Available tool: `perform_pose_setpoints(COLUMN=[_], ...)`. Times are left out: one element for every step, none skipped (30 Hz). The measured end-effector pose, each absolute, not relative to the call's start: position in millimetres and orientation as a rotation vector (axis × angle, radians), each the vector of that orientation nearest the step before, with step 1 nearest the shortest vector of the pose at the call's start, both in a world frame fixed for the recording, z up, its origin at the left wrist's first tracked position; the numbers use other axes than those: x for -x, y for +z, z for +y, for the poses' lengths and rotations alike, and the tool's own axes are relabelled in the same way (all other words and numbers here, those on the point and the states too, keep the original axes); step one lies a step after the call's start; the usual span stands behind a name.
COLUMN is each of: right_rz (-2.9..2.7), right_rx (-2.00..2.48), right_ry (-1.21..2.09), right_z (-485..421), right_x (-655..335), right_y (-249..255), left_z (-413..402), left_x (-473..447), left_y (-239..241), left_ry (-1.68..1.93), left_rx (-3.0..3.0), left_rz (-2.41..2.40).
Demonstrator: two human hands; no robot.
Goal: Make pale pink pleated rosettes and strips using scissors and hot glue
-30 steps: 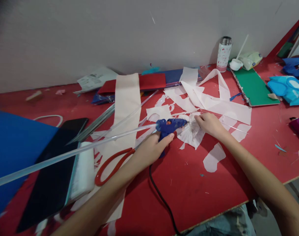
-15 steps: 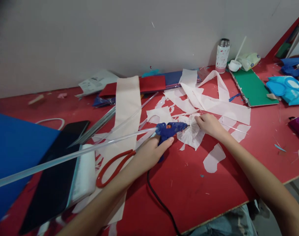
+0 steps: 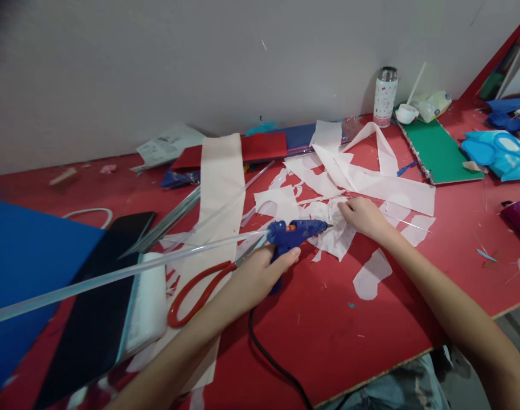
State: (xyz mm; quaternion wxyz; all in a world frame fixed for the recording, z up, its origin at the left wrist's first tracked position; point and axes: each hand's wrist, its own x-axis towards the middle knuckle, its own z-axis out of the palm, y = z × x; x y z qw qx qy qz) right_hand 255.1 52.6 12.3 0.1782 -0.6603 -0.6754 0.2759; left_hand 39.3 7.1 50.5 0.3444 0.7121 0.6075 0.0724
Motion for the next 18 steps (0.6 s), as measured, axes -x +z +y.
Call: perform_pose_setpoints(right_rz=[-1.913,-1.917,-1.923,-1.928,-1.931,-1.934,-1.937,-1.941,-1.943,-1.947,-1.949,-1.949,-1.949,-1.95,-1.954,-1.959,-1.965,-1.97], right_rx=[1.869,1.871,1.871,1.87,1.867,1.863,1.858,1.853,1.851,1.847,1.843,1.841,1.839,1.838,1.837,1.834,1.833,1.829], right_ry=[0.775,0.767,0.761,0.758,0.757,0.759,0.762,0.762,0.76,0.758,0.758,0.76,0.761,0.762,0.762,0.762,0.76,0.761], right_z=[52.7,52.7,52.6,52.6,52.6,52.5,52.5,52.5,52.5,52.5,52.4,52.2,52.0,51.8,51.6,51.4,51.2,51.1], right_x=[-255.2,-255.2,-255.2,-255.2,-255.2,-255.1,-255.0,-254.9,-254.9,-254.8,-254.8,-254.8,-254.8,-254.9,-254.9,-255.0,-255.1,-255.2], right_y=[11.9,11.6,11.4,11.3,11.3,11.3,11.4,11.5,11.6,11.8,12.0,12.3,12.6,13.0,13.4,13.8,14.1,14.4], left_z=[9.4,12.0,14.7,17.4,19.8,21.6,22.9,23.7,23.9,23.7,23.3,22.7,22.0,21.3,20.5,19.8,18.9,18.0], left_x=[-39.2,-39.3,-39.7,-40.2,-40.9,-41.8,-42.7,-43.6,-44.4,-44.9,-45.2,-45.3,-45.1,-44.8,-44.4,-44.0,-43.5,-43.0], left_y=[50.7,50.6,50.2,49.7,49.0,48.2,47.6,47.1,46.7,46.6,46.7,47.0,47.5,48.2,48.9,49.6,50.1,50.5], left_ry=[0.215,0.23,0.229,0.216,0.197,0.18,0.172,0.171,0.17,0.167,0.165,0.161,0.158,0.157,0.161,0.169,0.175,0.179], left_rx=[-1.851,-1.851,-1.85,-1.851,-1.853,-1.86,-1.87,-1.882,-1.893,-1.903,-1.909,-1.913,-1.914,-1.915,-1.917,-1.922,-1.928,-1.934], left_rz=[1.588,1.602,1.621,1.64,1.655,1.662,1.662,1.656,1.65,1.643,1.641,1.642,1.643,1.645,1.643,1.637,1.623,1.602])
